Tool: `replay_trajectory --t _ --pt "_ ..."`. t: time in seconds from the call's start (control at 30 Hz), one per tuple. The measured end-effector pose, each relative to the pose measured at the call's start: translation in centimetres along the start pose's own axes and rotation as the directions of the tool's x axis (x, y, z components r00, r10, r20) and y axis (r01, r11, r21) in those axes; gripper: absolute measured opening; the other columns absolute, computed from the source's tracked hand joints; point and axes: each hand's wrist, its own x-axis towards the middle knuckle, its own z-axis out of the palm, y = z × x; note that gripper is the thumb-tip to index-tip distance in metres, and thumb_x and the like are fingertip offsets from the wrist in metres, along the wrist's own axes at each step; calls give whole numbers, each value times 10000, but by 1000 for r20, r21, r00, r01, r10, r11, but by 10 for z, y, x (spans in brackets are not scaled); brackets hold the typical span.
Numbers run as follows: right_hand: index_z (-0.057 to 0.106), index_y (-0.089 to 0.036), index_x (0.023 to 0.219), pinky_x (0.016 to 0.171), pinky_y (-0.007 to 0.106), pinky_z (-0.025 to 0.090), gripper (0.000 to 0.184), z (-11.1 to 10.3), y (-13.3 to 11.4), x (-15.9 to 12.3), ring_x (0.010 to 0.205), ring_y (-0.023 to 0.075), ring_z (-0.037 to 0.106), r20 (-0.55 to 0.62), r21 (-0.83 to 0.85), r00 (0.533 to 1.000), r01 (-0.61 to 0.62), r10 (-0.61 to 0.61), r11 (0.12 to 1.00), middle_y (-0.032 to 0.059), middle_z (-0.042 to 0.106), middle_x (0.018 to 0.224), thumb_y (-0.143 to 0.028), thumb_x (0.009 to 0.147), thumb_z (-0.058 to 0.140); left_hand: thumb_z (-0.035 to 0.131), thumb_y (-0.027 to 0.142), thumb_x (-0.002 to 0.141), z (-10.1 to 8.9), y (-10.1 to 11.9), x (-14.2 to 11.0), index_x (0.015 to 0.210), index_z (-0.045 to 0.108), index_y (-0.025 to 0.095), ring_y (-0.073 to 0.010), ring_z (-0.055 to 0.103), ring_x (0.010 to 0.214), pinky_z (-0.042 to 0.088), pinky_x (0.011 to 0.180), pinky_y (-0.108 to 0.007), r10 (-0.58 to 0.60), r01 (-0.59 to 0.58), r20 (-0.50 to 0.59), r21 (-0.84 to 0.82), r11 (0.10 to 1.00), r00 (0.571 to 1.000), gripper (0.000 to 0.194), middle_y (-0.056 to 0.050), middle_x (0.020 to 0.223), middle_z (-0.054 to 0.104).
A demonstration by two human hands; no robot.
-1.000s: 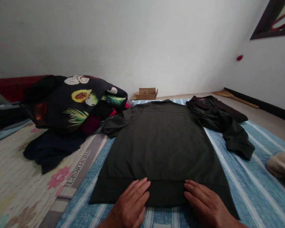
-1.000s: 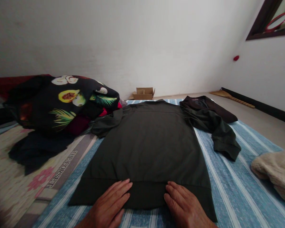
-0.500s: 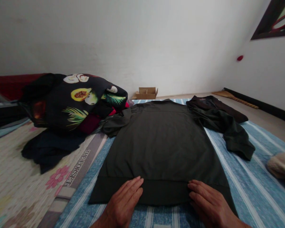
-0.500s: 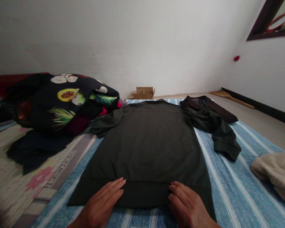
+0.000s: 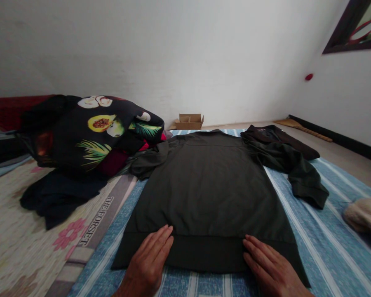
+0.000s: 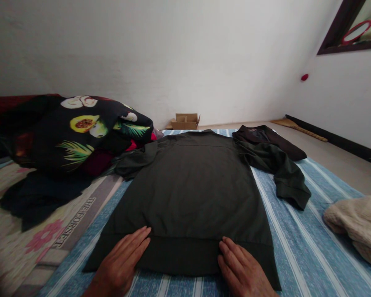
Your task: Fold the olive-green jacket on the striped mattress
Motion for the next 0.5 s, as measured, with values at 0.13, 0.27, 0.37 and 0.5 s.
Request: replay_trajectory --t 0.13,0.27,0.37,0.5 --pt "632 -118 1039 795 325 543 358 7 -1 -6 1071 238 584 -22 -31 999 -26 25 999 117 669 1059 -156 938 291 280 -34 762 -1 -3 0 1033 626 141 -175 543 1129 434 934 -340 -46 45 7 31 998 999 473 -88 1133 645" --pt "639 -139 1027 766 300 543 361 7 1 -5 1019 222 615 -21 -72 1000 -6 4 997 101 680 1039 -182 947 289 272 -33 745 -5 -7 1 1037 628 148 -165 548 1119 420 937 -330 -24 23 15 70 997 1000 495 -76 1132 646" --pt "648 -145 983 749 280 540 365 6 3 0 964 205 641 -36 -102 999 4 -8 995 85 694 997 -169 949 285 280 -24 740 -9 -10 2 1050 625 155 -152 547 1118 401 962 -312 17 -19 24 98 995 1000 497 -69 1133 646" --pt "651 -163 957 761 229 525 363 4 6 4 931 163 652 -69 -109 997 23 -30 994 54 707 953 -185 959 289 293 -26 719 -10 -13 0 1061 617 156 -137 545 1124 352 1021 -302 53 -53 6 96 994 999 505 -70 1124 652"
